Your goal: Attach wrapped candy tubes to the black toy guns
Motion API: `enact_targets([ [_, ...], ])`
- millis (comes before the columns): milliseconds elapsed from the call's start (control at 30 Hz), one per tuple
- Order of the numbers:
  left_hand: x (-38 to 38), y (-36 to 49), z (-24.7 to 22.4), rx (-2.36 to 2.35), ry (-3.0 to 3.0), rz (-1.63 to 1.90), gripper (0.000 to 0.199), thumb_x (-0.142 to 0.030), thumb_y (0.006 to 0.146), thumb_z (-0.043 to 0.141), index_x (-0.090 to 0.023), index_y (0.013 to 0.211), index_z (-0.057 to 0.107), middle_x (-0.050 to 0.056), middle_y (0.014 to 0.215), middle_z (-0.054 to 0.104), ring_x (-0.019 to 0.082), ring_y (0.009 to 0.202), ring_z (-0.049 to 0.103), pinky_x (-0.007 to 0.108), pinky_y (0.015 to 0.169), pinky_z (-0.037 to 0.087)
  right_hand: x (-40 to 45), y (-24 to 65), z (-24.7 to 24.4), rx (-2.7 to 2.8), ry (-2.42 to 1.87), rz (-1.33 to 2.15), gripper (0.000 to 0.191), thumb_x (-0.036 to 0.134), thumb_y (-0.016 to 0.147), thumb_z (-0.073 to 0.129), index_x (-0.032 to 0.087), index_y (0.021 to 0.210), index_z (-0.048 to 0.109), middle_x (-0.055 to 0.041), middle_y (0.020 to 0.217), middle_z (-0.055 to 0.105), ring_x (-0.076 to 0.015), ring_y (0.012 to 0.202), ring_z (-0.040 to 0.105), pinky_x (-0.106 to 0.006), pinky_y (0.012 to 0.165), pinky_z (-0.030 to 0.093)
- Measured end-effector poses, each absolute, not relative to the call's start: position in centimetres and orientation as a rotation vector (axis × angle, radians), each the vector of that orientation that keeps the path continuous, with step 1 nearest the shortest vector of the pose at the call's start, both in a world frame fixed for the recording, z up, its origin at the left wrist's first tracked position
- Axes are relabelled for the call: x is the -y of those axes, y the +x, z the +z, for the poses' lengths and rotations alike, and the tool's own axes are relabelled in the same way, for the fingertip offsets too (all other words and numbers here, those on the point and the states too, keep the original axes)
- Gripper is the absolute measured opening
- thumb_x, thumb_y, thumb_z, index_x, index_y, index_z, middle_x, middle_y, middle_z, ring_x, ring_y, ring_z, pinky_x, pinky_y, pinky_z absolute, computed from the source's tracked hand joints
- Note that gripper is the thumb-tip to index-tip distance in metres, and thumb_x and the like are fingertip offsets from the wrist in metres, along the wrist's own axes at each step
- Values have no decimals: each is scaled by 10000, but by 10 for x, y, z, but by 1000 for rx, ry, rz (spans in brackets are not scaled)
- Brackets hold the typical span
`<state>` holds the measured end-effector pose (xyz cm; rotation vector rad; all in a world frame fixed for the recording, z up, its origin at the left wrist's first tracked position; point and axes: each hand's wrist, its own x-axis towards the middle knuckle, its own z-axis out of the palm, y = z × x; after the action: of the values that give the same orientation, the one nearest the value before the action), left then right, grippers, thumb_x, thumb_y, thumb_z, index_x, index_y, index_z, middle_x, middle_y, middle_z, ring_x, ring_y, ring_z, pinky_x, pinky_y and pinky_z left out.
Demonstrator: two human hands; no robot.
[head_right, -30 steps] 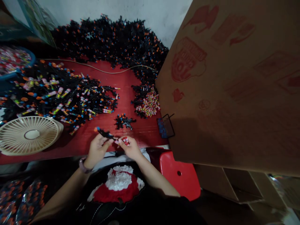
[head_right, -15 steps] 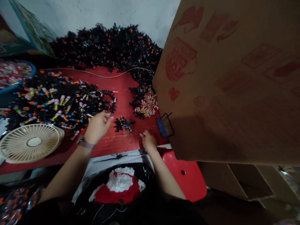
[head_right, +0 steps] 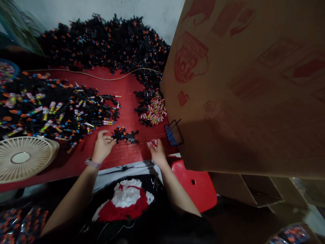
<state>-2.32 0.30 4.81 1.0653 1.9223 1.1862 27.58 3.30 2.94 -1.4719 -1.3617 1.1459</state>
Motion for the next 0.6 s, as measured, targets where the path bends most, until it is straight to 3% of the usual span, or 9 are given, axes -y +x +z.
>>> enact_targets([
  [100, 17, -25, 41, -1619, 828, 1395, 653, -405, 686, 947, -175, 1207, 628, 39, 866, 783, 226, 875, 810, 357, 885, 634, -14, 245, 37, 1447, -1268, 1355, 486, 680, 926, 710, 219, 1030, 598, -17, 905, 642, -180, 794, 611, -307, 779, 512],
  [233, 39, -4, 26, -1564, 747, 1362, 614, -469, 653, 966, -150, 1111, 711, 75, 879, 805, 235, 871, 809, 389, 894, 651, -6, 207, 35, 1582, -1162, 1426, 388, 600, 994, 649, 220, 1060, 609, -13, 931, 657, -178, 807, 604, -299, 796, 497],
  [400, 50, 23, 10, -1657, 782, 1386, 542, -379, 723, 883, -157, 1190, 719, 27, 859, 739, 220, 856, 797, 356, 822, 664, -15, 178, 24, 1724, -1167, 1318, 317, 546, 993, 596, 231, 988, 570, -27, 916, 670, -205, 854, 613, -322, 837, 496],
  [600, 56, 22, 20, -1803, 1181, 1122, 262, -198, 854, 726, -190, 1115, 706, 120, 1075, 798, 242, 928, 802, 359, 838, 650, -13, 177, 33, 1745, -1177, 1323, 325, 567, 1024, 556, 243, 1020, 540, -17, 881, 685, -201, 794, 628, -302, 748, 487],
])
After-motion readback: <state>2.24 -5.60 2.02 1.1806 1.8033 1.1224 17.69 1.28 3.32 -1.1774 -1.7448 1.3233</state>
